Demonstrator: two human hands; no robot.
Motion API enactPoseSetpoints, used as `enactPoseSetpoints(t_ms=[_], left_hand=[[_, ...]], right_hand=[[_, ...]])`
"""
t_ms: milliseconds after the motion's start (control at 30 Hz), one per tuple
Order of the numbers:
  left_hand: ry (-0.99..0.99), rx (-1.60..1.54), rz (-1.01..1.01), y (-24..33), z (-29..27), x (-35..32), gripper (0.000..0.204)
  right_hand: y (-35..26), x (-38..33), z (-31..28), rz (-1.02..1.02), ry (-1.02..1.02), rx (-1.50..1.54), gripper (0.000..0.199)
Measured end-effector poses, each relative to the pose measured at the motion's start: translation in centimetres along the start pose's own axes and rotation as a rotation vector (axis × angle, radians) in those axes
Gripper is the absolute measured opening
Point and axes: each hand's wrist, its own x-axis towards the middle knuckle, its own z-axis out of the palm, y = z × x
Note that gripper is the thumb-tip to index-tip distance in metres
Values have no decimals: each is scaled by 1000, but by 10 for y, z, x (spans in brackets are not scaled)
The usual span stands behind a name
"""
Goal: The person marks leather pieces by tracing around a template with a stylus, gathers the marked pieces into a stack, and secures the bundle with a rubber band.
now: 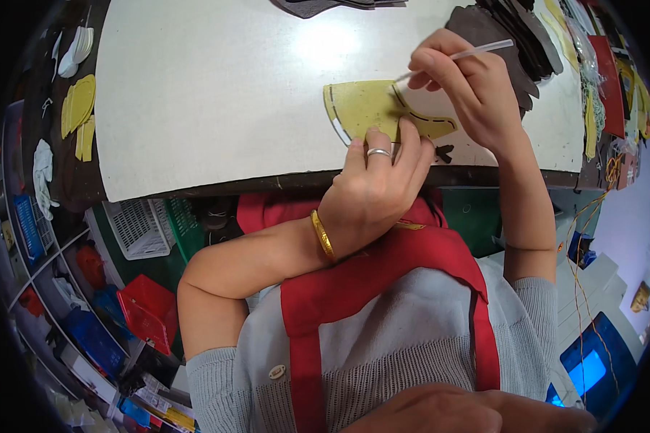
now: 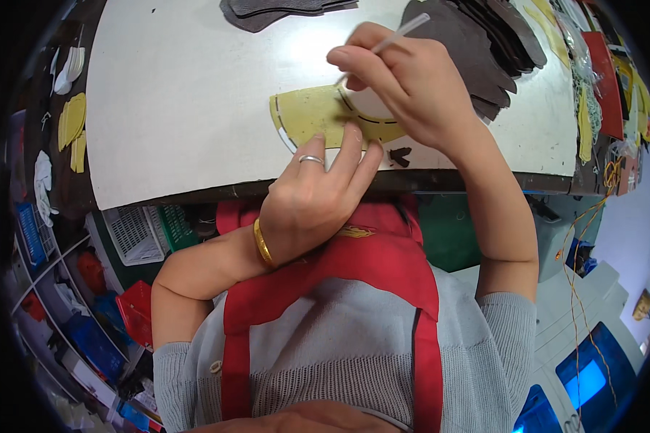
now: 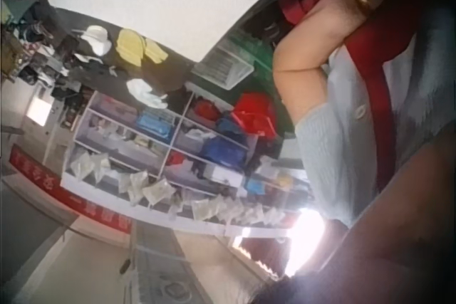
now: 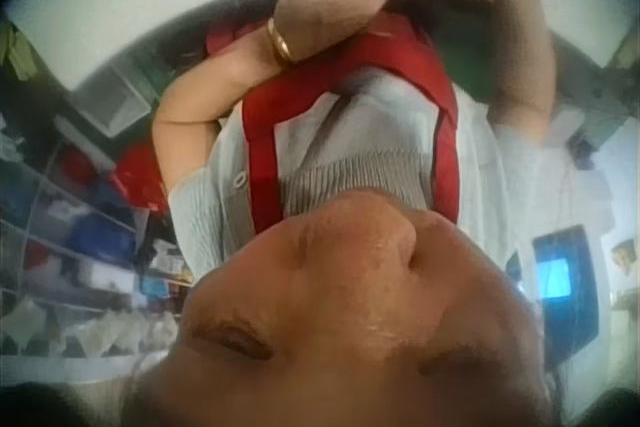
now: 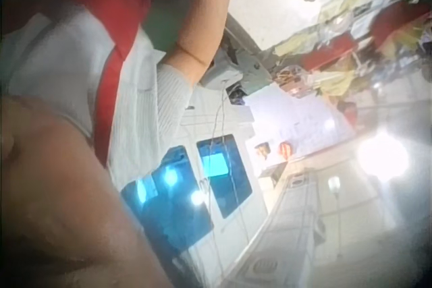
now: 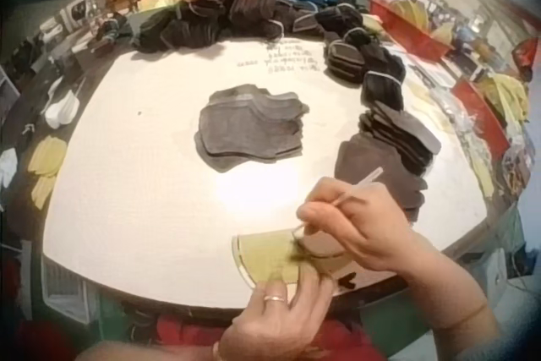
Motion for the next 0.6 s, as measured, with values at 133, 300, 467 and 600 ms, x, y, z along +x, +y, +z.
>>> enactPoseSetpoints(t_ms=[133, 300, 467, 600], left_hand=[[-17, 56, 45, 0, -1, 5, 31], [-66, 35, 32, 0, -3, 9, 35], [-102, 31, 42, -2, -1, 13, 37], [-108, 43, 47, -3, -4, 15, 37]], right_hand=[[14, -11, -2, -42, -36, -121, 33], [4, -17, -3, 6, -142, -379, 23], [14, -62, -30, -126, 0, -522, 24], [13, -66, -37, 59, 31, -358, 23]])
